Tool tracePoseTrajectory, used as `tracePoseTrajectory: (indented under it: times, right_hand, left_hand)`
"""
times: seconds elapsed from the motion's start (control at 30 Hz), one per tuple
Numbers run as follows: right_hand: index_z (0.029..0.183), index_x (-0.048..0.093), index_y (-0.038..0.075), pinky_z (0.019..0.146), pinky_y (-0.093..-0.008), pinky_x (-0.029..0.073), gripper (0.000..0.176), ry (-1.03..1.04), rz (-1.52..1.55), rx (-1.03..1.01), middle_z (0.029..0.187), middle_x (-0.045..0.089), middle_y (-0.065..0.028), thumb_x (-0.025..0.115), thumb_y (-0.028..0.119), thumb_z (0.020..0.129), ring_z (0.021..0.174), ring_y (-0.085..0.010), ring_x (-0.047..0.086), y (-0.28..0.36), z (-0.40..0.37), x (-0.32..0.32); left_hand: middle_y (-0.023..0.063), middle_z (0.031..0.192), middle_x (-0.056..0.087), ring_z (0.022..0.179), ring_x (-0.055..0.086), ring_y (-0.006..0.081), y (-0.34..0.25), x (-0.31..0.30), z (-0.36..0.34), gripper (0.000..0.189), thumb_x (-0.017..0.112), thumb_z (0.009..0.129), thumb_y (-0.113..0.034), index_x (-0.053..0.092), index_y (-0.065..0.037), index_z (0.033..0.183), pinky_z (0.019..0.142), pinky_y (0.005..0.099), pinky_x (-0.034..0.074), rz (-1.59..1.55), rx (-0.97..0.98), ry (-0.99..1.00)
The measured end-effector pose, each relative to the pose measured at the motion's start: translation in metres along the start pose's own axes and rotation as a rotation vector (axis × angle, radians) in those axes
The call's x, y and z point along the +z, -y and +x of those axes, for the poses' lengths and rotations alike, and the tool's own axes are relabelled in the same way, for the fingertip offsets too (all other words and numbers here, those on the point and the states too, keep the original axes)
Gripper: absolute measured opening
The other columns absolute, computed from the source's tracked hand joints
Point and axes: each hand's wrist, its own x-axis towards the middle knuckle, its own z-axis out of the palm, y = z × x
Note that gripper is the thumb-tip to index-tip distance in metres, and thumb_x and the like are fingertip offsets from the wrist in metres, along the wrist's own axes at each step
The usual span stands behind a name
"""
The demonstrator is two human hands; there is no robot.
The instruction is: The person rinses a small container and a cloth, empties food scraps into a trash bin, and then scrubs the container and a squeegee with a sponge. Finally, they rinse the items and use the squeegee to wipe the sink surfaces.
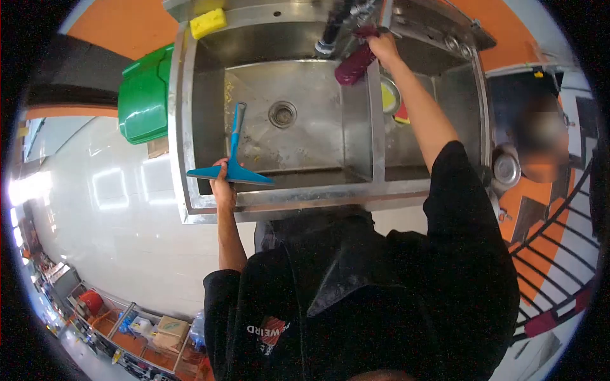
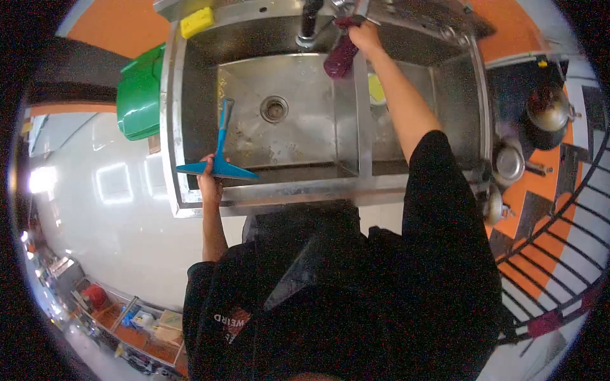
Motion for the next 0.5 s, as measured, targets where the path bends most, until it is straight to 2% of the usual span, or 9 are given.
tracePoseTrajectory:
  times: [0.07,0.1,0.13,0.2,0.27,0.33,0.37,0.43,0.5]
  right_hand:
    - [0.103,0.065,0.002,0.08,-0.0395,0.046,0.035,0.235,0.274,-0.043,0.095,0.065,-0.0211,0.052,0.021,0.077,0.096,-0.0319,0.063,-0.001,-0.008,-0.009]
    - [0.11,0.063,0.003,0.083,-0.0386,0.047,0.04,0.416,0.16,0.017,0.103,0.064,-0.0205,0.058,0.028,0.079,0.099,-0.0317,0.061,0.006,-0.013,-0.021]
    - [0.11,0.063,0.003,0.083,-0.0386,0.047,0.04,0.404,0.155,0.024,0.103,0.064,-0.0205,0.058,0.028,0.079,0.099,-0.0317,0.061,-0.002,-0.021,-0.024]
    - [0.12,0.057,0.006,0.084,-0.0384,0.048,0.054,0.58,-0.298,-0.233,0.105,0.063,-0.0195,0.066,0.038,0.077,0.101,-0.0314,0.061,-0.02,-0.038,-0.022]
    - [0.131,0.047,0.011,0.087,-0.0406,0.048,0.069,0.762,-0.553,-0.402,0.104,0.063,-0.019,0.068,0.046,0.076,0.103,-0.0322,0.06,0.004,-0.094,-0.049]
    - [0.135,0.041,0.014,0.086,-0.0445,0.047,0.066,0.659,-0.841,-0.44,0.103,0.063,-0.0198,0.066,0.04,0.079,0.102,-0.0355,0.059,0.001,-0.135,-0.055]
    - [0.135,0.041,0.014,0.086,-0.0445,0.047,0.066,0.653,-0.843,-0.441,0.103,0.063,-0.0198,0.066,0.04,0.079,0.102,-0.0355,0.059,0.001,-0.148,-0.057]
    - [0.134,0.04,0.016,0.082,-0.0472,0.048,0.06,0.687,-0.813,-0.22,0.101,0.062,-0.0213,0.063,0.036,0.083,0.097,-0.0385,0.06,0.0,-0.173,-0.063]
    - [0.133,0.039,0.015,0.079,-0.0481,0.048,0.058,0.63,-0.74,-0.188,0.103,0.062,-0.0218,0.06,0.038,0.085,0.094,-0.0395,0.06,-0.016,-0.205,-0.068]
  left_hand:
    - [0.0128,0.101,0.06,0.09,0.064,0.0324,-0.003,0.003,-0.001,0.021,0.055,0.092,-0.02,0.054,-0.003,0.106,0.078,0.0435,0.051,-0.044,0.005,-0.025]
    - [0.0138,0.103,0.059,0.092,0.063,0.0342,-0.001,0.001,0.0,0.022,0.055,0.092,-0.02,0.054,-0.003,0.106,0.08,0.0435,0.05,-0.063,0.015,0.003]
    - [0.0138,0.103,0.059,0.092,0.063,0.0342,-0.001,0.004,0.0,0.022,0.055,0.092,-0.02,0.054,-0.003,0.106,0.08,0.0435,0.05,-0.062,0.008,0.016]
    - [0.015,0.106,0.058,0.093,0.063,0.0352,-0.006,0.007,-0.004,0.022,0.055,0.092,-0.019,0.053,-0.002,0.107,0.082,0.0433,0.05,-0.039,0.016,0.007]
    - [0.0153,0.107,0.057,0.093,0.063,0.036,-0.004,0.005,-0.002,0.022,0.055,0.092,-0.018,0.054,-0.002,0.106,0.082,0.0435,0.05,-0.078,0.018,0.004]
    - [0.0146,0.105,0.057,0.093,0.063,0.0356,-0.004,0.004,-0.001,0.021,0.055,0.092,-0.017,0.054,-0.001,0.106,0.085,0.0443,0.05,-0.077,0.009,0.031]
    - [0.0146,0.105,0.057,0.093,0.063,0.0356,-0.005,0.003,0.0,0.021,0.055,0.092,-0.017,0.054,-0.001,0.106,0.085,0.0443,0.05,-0.079,0.012,0.035]
    - [0.0141,0.104,0.057,0.094,0.062,0.0355,-0.004,0.003,-0.001,0.021,0.055,0.092,-0.016,0.054,0.0,0.105,0.085,0.0445,0.051,-0.067,0.004,0.029]
    - [0.0138,0.103,0.058,0.094,0.062,0.035,0.0,-0.001,0.001,0.02,0.055,0.092,-0.016,0.054,-0.001,0.105,0.084,0.0441,0.051,-0.073,0.019,0.041]
